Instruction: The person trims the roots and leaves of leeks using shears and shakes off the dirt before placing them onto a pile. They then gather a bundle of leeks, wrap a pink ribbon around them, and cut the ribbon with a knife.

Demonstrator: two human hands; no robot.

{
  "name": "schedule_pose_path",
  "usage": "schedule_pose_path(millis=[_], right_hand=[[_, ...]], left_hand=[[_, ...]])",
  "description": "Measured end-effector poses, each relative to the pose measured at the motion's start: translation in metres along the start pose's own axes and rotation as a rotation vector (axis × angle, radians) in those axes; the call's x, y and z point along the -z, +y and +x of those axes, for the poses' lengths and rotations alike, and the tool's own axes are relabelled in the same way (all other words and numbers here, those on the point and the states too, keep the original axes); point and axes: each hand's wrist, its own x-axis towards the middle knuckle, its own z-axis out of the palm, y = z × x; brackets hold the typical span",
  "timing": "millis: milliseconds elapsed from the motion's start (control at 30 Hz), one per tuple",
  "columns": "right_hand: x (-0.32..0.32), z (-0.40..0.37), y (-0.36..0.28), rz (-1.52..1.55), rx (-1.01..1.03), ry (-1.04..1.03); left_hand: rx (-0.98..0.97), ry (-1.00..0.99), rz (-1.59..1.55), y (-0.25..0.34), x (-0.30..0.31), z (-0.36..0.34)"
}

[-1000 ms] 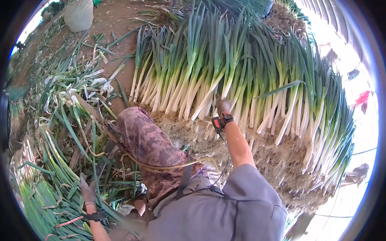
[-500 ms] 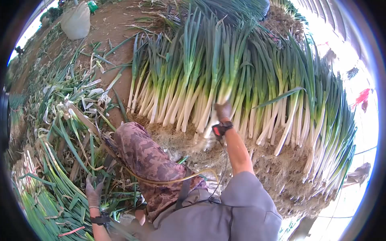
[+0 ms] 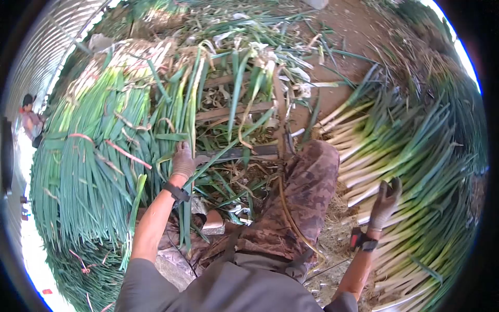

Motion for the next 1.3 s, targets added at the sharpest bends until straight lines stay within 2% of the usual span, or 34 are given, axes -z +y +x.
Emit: schedule_pose_path(millis=[33,67,100,133,233,300,333,400,500,567,600,633,733,767,800,833,867,900,933,1000,1100,1200,1233,1300], right_hand=[[-0.021,-0.012,-0.033,0.074,0.023,-0.146],[-0.039,-0.025,-0.065,0.141,0.043,-0.289],[-0.054,-0.044,-0.117,0.068,0.18,-0.385],[-0.075,-0.06,-0.145,0.023,0.235,-0.469],[-0.138,-0.089,-0.185,-0.242,0.332,-0.762],[-0.195,-0.102,-0.164,-0.447,0.543,-0.611],[-0.205,-0.107,-0.167,-0.458,0.447,-0.644],[-0.233,-0.111,-0.152,-0.55,0.227,-0.83],[-0.244,-0.108,-0.137,-0.626,0.101,-0.865],[-0.245,-0.109,-0.129,-0.513,0.094,-0.815],[-0.244,-0.106,-0.133,-0.453,0.093,-0.787],[-0.238,-0.101,-0.135,-0.348,0.034,-0.806],[-0.212,-0.086,-0.146,-0.046,0.069,-0.827],[-0.202,-0.075,-0.16,0.185,-0.087,-0.873],[-0.193,-0.065,-0.174,0.417,-0.246,-0.911],[-0.191,-0.056,-0.18,0.606,-0.258,-0.859],[-0.184,-0.044,-0.198,0.736,-0.39,-0.814],[-0.177,-0.03,-0.212,0.758,-0.459,-0.796],[-0.172,-0.017,-0.224,0.781,-0.526,-0.781],[-0.175,-0.005,-0.236,0.862,-0.562,-0.704],[-0.188,0.0,-0.214,0.939,-0.636,-0.709],[-0.197,-0.002,-0.194,0.8,-0.691,-0.808],[-0.205,-0.011,-0.178,0.881,-0.702,-0.801],[-0.207,-0.008,-0.183,0.866,-0.702,-0.818]], left_hand=[[0.038,-0.11,-0.071,-0.012,-0.007,0.005],[0.05,-0.102,-0.059,-0.018,-0.011,0.005],[0.055,-0.097,-0.05,-0.019,-0.017,0.005],[0.054,-0.095,-0.048,-0.015,-0.022,0.005],[0.034,0.015,-0.061,0.009,-0.025,-0.007],[-0.002,0.113,-0.098,0.016,-0.035,-0.008],[-0.028,0.173,-0.124,0.019,-0.045,-0.008],[-0.116,0.136,-0.265,0.04,-0.027,-0.01],[-0.166,-0.037,-0.29,0.062,-0.033,0.004],[-0.194,-0.183,-0.2,0.084,-0.036,0.013],[-0.174,-0.322,-0.072,0.099,-0.018,0.021],[-0.209,-0.33,-0.116,0.099,-0.032,0.029],[-0.276,-0.342,-0.131,0.099,-0.03,0.065],[-0.234,-0.307,-0.293,0.105,-0.012,0.076],[-0.317,-0.361,-0.387,0.101,-0.012,0.105],[-0.388,-0.323,-0.968,0.093,-0.037,0.145],[-0.155,-0.397,-0.916,0.118,0.041,0.168],[-0.048,-0.262,-1.334,0.133,0.073,0.198],[-0.028,-0.07,-1.194,0.133,0.088,0.235],[0.076,0.018,-0.753,0.13,0.102,0.307],[-0.015,0.075,-0.318,0.134,0.056,0.366],[0.052,-0.053,-0.468,0.134,0.021,0.391],[0.134,-0.04,-0.407,0.127,-0.004,0.409],[0.057,-0.384,-0.741,0.13,-0.051,0.418]])
